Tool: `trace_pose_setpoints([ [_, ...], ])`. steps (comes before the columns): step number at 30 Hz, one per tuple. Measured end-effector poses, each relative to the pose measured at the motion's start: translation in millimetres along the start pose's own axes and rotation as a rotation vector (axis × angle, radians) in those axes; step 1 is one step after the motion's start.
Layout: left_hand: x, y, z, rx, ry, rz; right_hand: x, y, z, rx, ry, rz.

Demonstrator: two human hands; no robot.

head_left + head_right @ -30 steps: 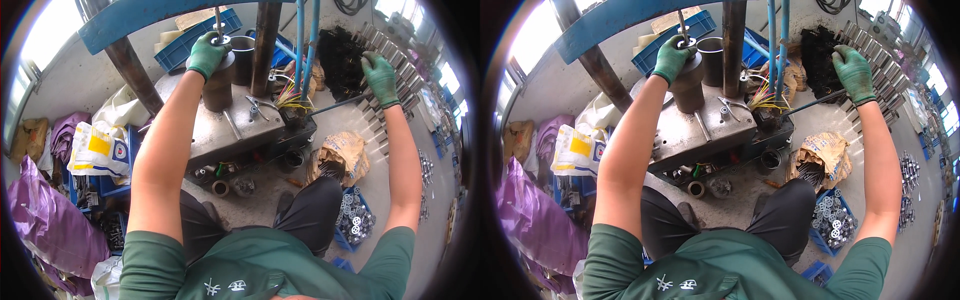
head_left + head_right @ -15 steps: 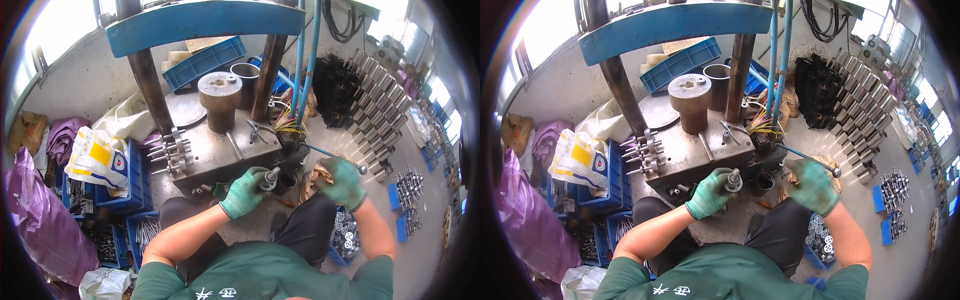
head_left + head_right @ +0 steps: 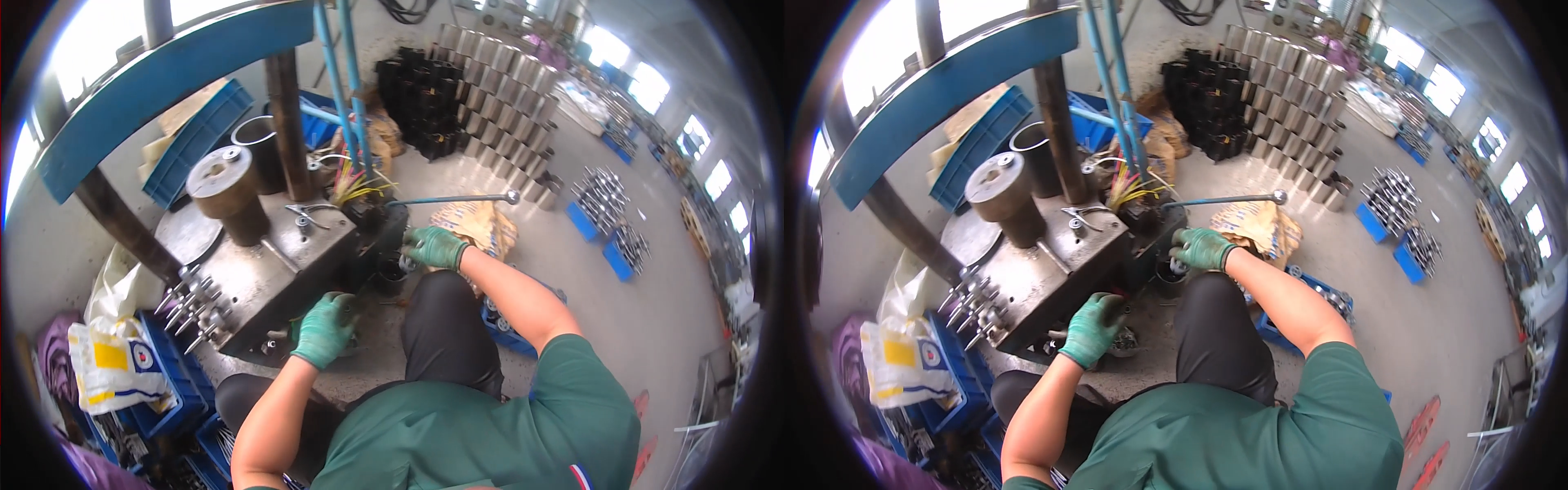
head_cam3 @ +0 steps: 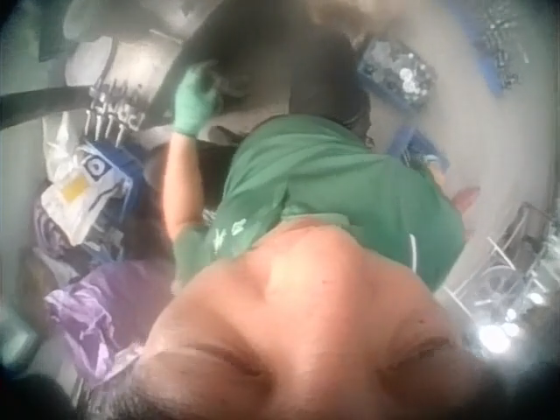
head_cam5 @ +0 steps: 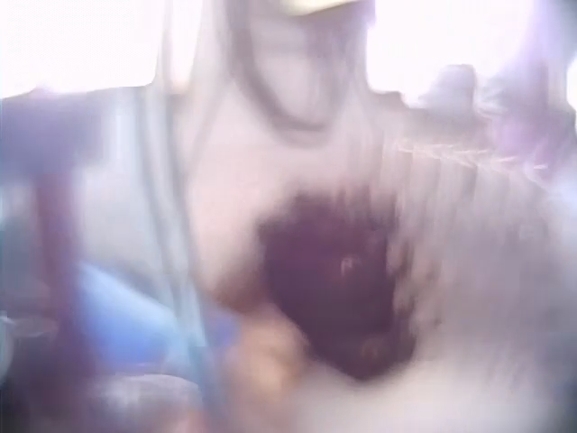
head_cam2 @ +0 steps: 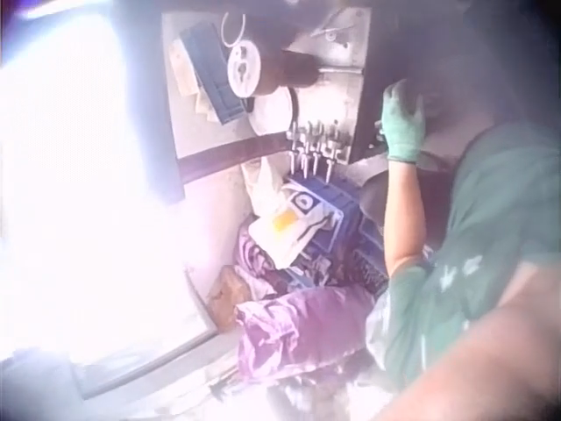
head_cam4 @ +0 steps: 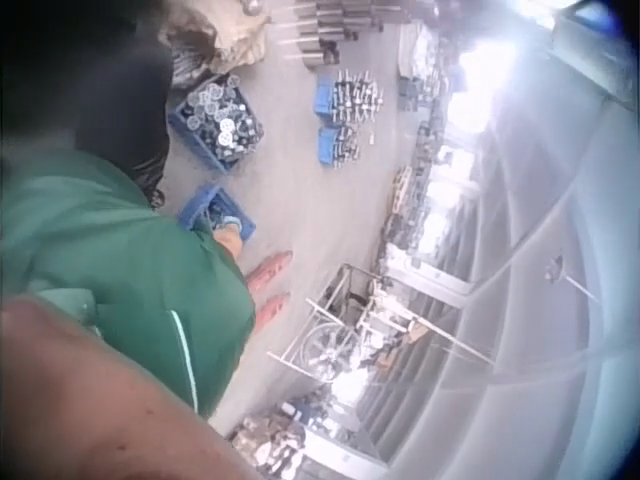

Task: The person assembles mechanical components using a press machine, placing metal rods and circular parts onto the machine bed and operating a lever to press them together.

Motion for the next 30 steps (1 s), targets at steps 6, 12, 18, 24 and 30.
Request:
trace_pose_setpoints([
  [6, 24.8, -15.6, -16.6, -0.117, -0.019, -0.03, 175.5, -21.2, -200.3, 0.339, 0.592, 0.158],
  [12, 14.8, -34.3, -29.8, -0.095, -0.091, -0.15, 257.5, 7.1, -467.0, 0.102, 1.182, -0.093],
  [18, 3.9, -43.9, -31.1, -0.052, -0.127, -0.158, 170.3, -89.4, -362.0, 0.088, 0.384, -0.42],
  [24, -11.4, -99.1, -33.4, 0.192, -0.151, -0.076, 71.6, -42.6, -159.9, 0.276, 0.096, 0.145],
  [30, -100.0, -166.4, -61.8, 0.763, -0.354, -0.62, 301.6, 58.1, -372.3, 0.236, 0.968, 0.317],
])
Point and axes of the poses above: each hand's wrist, its own z-axis towards the middle knuckle, its own y-axis out of the palm, x = y × z, the point moved 10 cm from there along z, towards the middle knuckle, and after that the axes turned 5 degrees about z, right-handed, at the moved point
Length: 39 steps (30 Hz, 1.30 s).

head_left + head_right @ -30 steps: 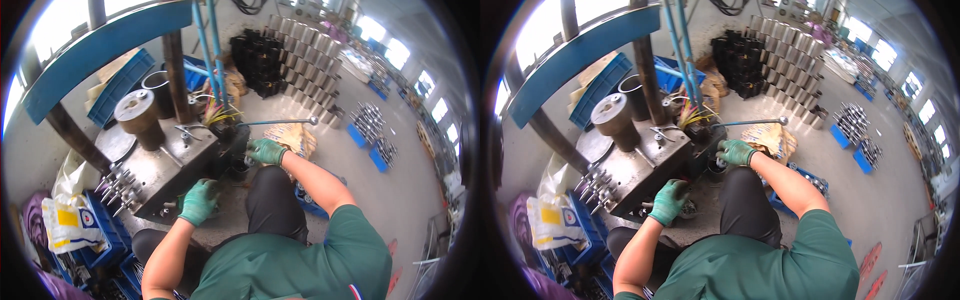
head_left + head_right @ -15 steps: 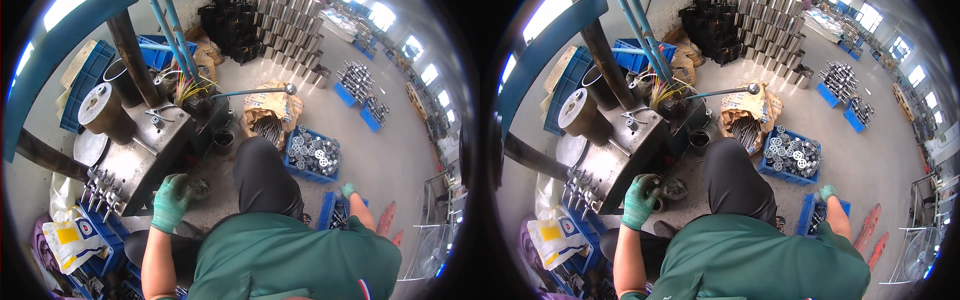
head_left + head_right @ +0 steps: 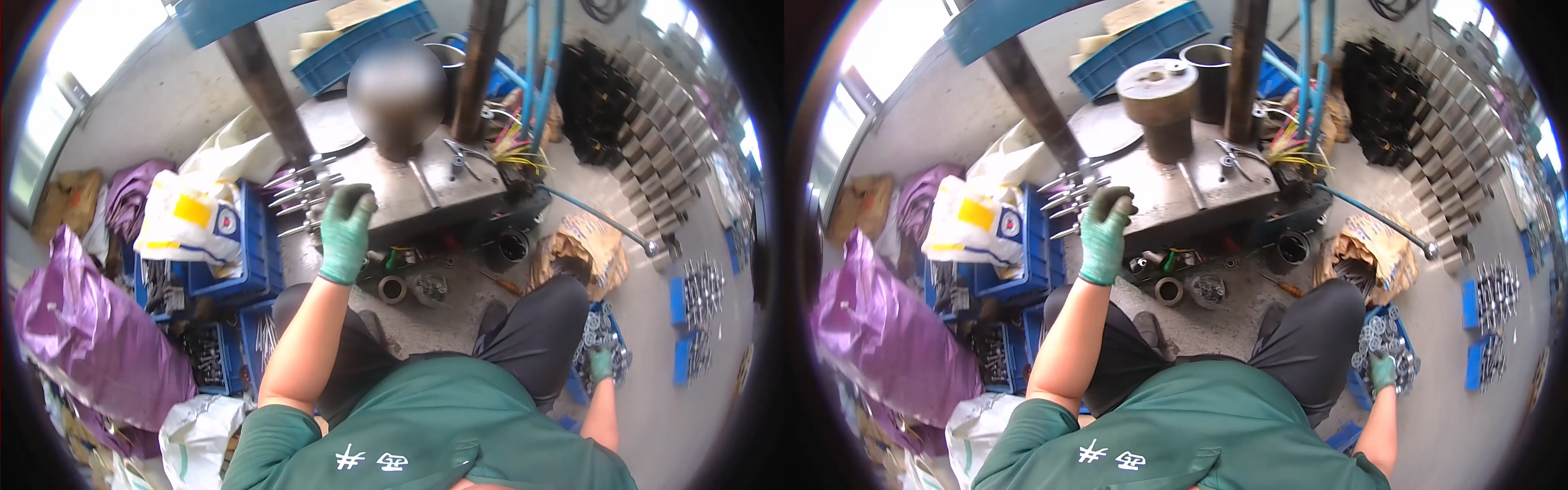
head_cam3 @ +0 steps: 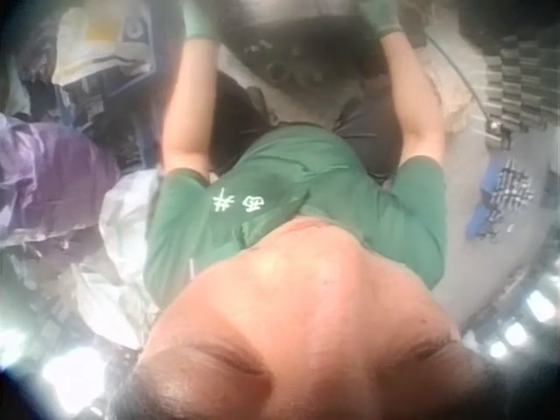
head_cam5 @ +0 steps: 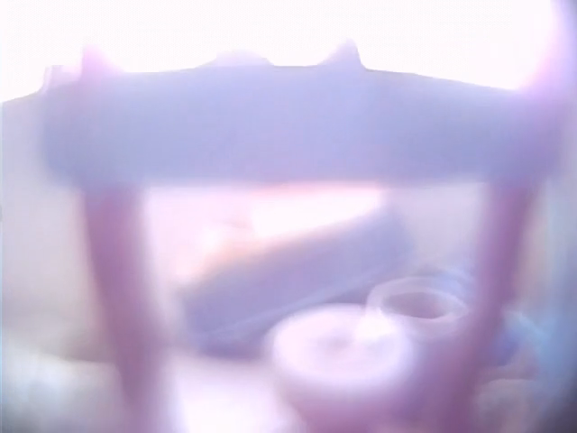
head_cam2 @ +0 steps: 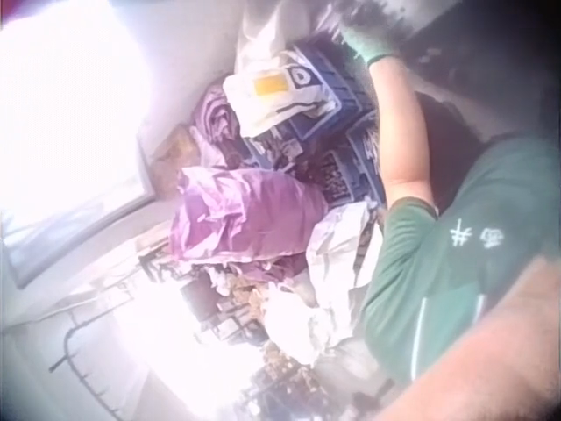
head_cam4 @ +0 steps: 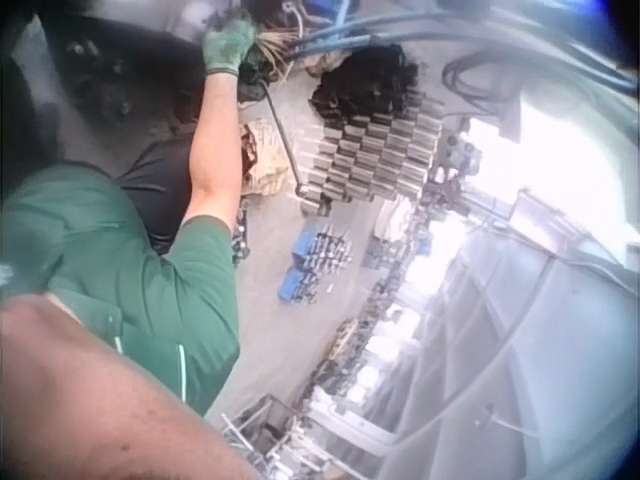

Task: The person assembles mechanical components using a press machine, placing metal rods and circular parts onto the machine bed and operating a lever to press them together.

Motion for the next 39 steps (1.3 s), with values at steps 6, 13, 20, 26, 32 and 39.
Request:
trace_pose_setpoints([
  [6, -30.7, -108.5, -5.8, 0.613, -0.266, -0.565, -408.4, 56.1, -23.7, -0.077, -0.872, -0.259],
  [13, -94.5, -121.0, 5.5, 0.586, -0.52, -0.996, -616.3, 186.0, -131.2, -0.25, -1.412, -0.269],
  [20, -98.6, -85.8, 36.6, 0.457, -0.569, -1.073, -652.2, 262.4, -83.5, 0.072, -1.51, -0.172],
  [26, -72.9, -78.1, 46.4, 0.337, -0.518, -0.941, -650.0, 285.4, -65.7, 0.129, -1.43, -0.218],
  [32, 11.2, -35.8, 30.6, 0.202, 0.261, 0.406, -650.6, 279.9, -76.7, 0.081, -1.472, -0.039],
  [39, 41.4, 9.2, 12.3, -0.041, 0.24, 0.063, -637.2, 278.3, -49.5, -0.093, -1.239, 0.212],
])
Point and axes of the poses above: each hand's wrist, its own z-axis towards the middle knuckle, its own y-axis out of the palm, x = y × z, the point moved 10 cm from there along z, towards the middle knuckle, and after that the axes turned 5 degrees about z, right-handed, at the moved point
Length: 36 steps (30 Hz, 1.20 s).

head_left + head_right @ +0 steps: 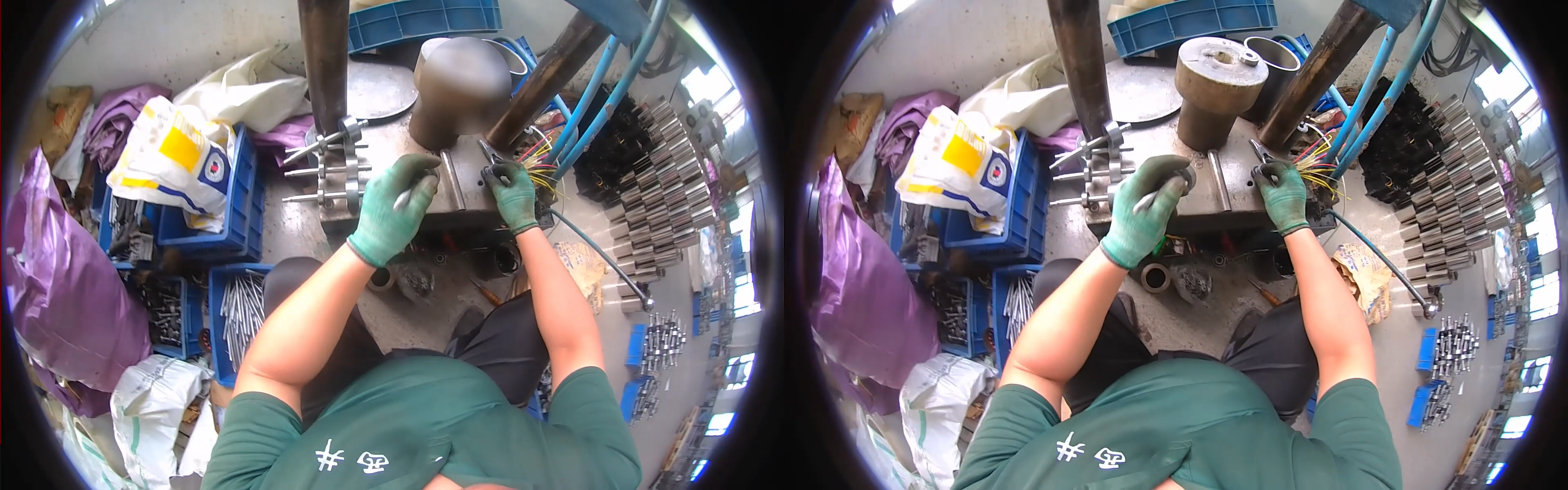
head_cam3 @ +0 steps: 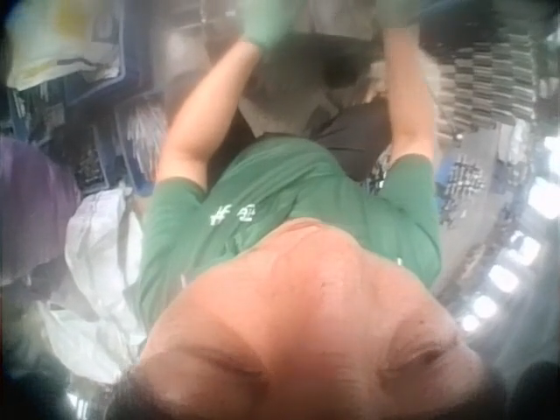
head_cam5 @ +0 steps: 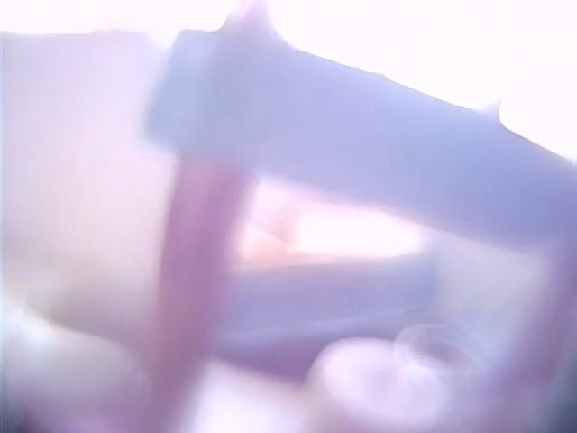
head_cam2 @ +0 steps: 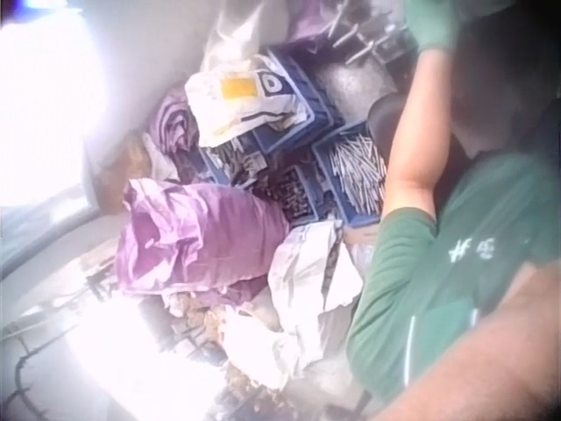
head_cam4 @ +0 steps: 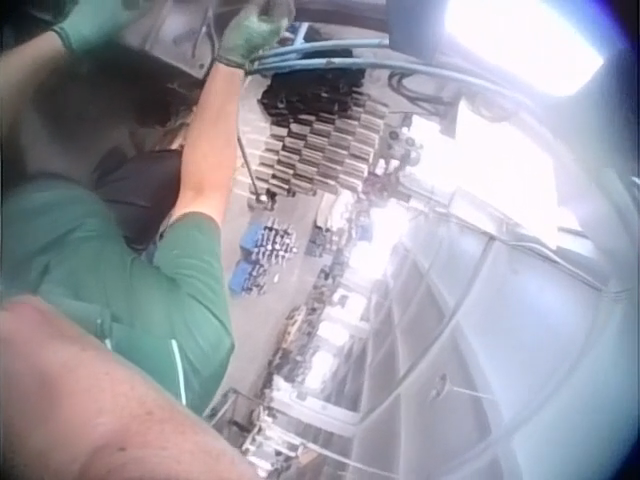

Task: The person assembles mechanical components using a press machine, placing metal rods and circular parts onto the machine bed and operating a lever to press them together.

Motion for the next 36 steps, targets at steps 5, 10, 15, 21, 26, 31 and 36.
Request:
trace_pose_setpoints([
  [5, -92.5, 22.0, -0.8, -0.07, -0.418, 0.067, -14.3, -0.6, -1.4, -0.014, -0.056, -0.114],
  [10, -96.7, 21.6, 7.1, -0.058, -0.442, 0.191, -25.3, -11.0, 1.0, 0.014, -0.171, -0.198],
  [15, -90.0, 16.9, 10.7, -0.059, -0.412, 0.328, -41.7, -39.6, 33.2, 0.119, -0.145, 0.122],
  [21, -84.5, 17.7, 11.8, -0.078, -0.378, 0.507, -180.1, -49.1, 107.1, 0.186, -0.407, 0.095],
  [26, -87.5, 32.0, 13.1, -0.159, -0.373, 0.506, -161.2, -30.4, 168.6, 0.141, -0.278, -0.085],
  [31, -65.6, 26.0, 14.2, -0.144, -0.187, 0.701, -162.0, -8.6, 177.2, 0.057, -0.19, -0.3],
  [36, -79.9, 28.3, 10.5, -0.117, -0.179, 0.722, -173.5, -6.6, 173.6, 0.078, -0.278, -0.403],
])
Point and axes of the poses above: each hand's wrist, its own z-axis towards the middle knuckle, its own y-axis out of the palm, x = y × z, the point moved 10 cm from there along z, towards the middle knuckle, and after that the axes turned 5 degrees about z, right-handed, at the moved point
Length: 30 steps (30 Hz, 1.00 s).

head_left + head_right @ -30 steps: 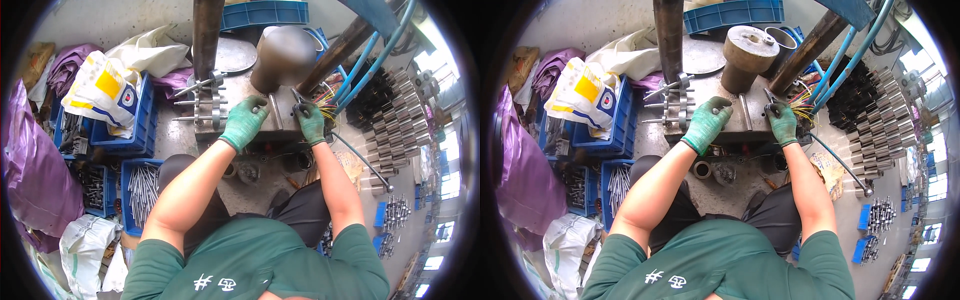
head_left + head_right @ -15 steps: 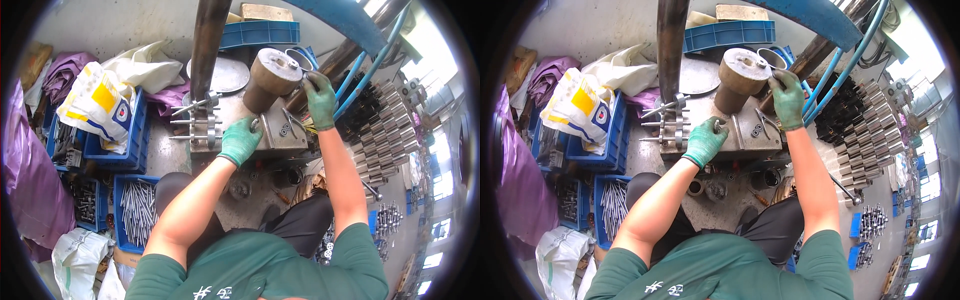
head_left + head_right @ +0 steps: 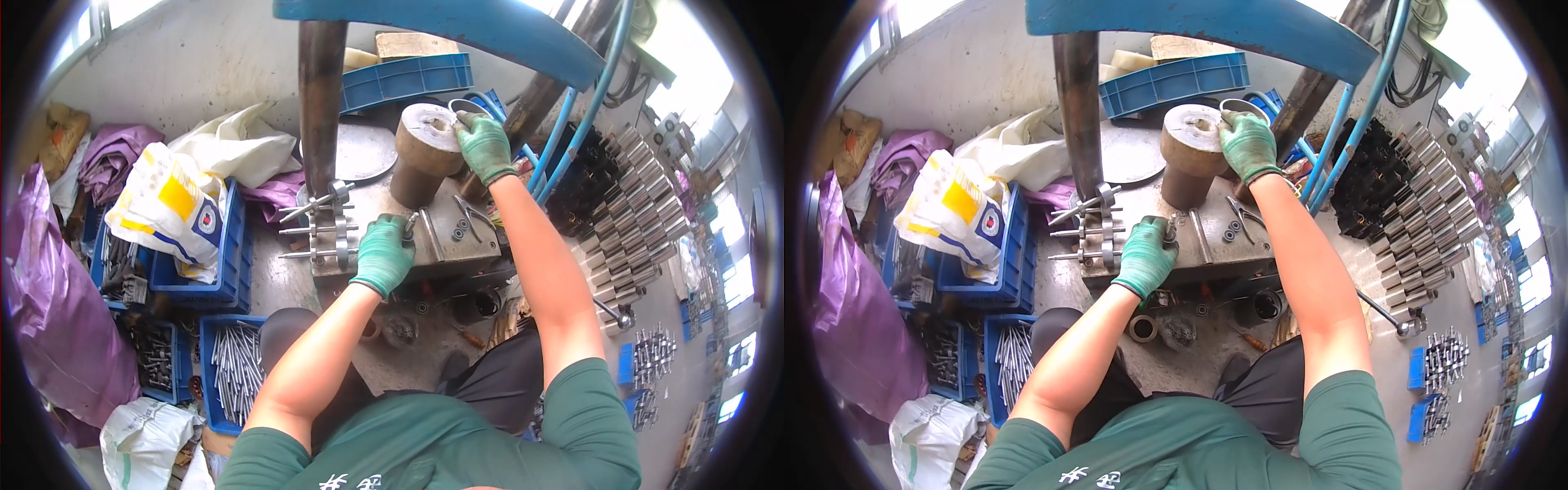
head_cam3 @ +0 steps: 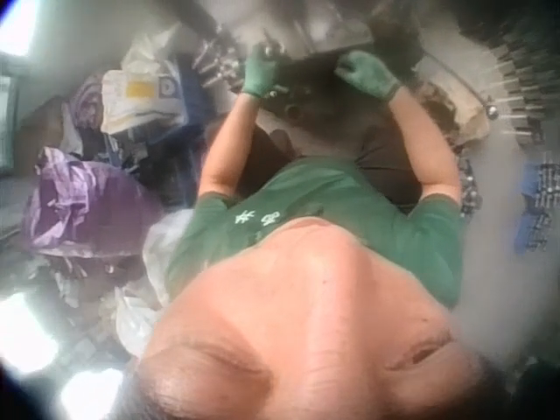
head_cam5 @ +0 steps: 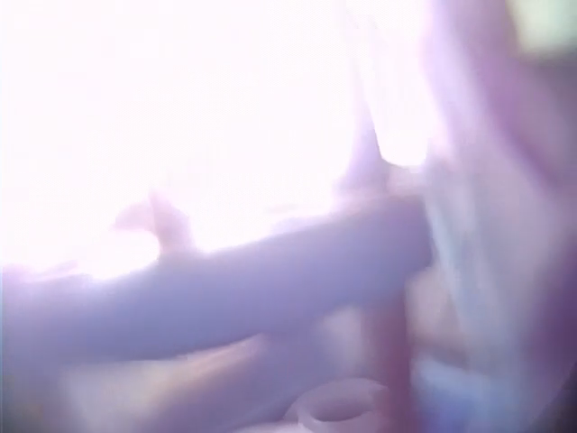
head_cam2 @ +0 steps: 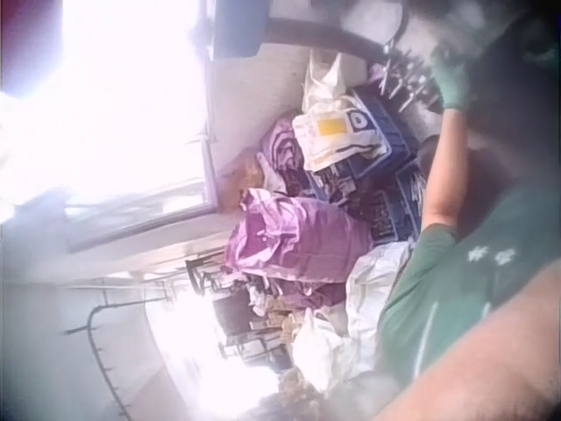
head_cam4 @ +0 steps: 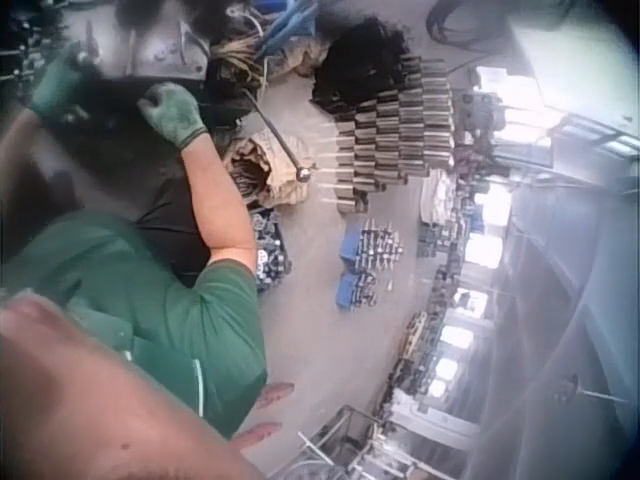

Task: The person assembles mechanical components using a press machine, placing metal rods and circular parts onto the machine bed and operating a lever to press them together.

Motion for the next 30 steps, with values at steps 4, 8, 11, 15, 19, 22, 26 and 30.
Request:
trace_pose_setpoints([
  [4, -21.3, 21.1, -0.2, -0.102, -0.156, -0.186, 2.7, -6.0, -4.2, 0.005, -0.025, -0.045],
  [8, -28.1, 17.9, -2.0, -0.107, -0.174, -0.202, -12.3, -46.6, -43.9, 0.094, -0.116, 0.085],
  [11, -23.2, 19.4, -5.0, -0.163, -0.2, -0.196, 5.5, -63.2, -114.6, -0.058, 0.0, 0.222],
  [15, -12.3, 18.8, -13.7, -0.167, -0.096, -0.174, 26.9, -61.4, -225.4, -0.294, 0.173, 0.305],
  [19, -29.7, 24.7, -18.7, -0.119, -0.075, -0.248, 19.3, -33.1, -282.1, -0.711, 0.139, 0.313],
  [22, -12.8, 15.1, -18.8, -0.075, -0.087, -0.509, 6.1, -33.8, -283.3, -0.761, 0.048, 0.316],
  [26, 76.7, -39.3, 23.6, 0.024, 0.176, -0.704, -6.3, -23.0, -294.1, -0.989, -0.016, 0.329],
  [30, 144.0, -76.7, 99.6, 0.097, 0.291, -0.683, -4.8, -18.4, -297.7, -1.109, 0.028, 0.354],
])
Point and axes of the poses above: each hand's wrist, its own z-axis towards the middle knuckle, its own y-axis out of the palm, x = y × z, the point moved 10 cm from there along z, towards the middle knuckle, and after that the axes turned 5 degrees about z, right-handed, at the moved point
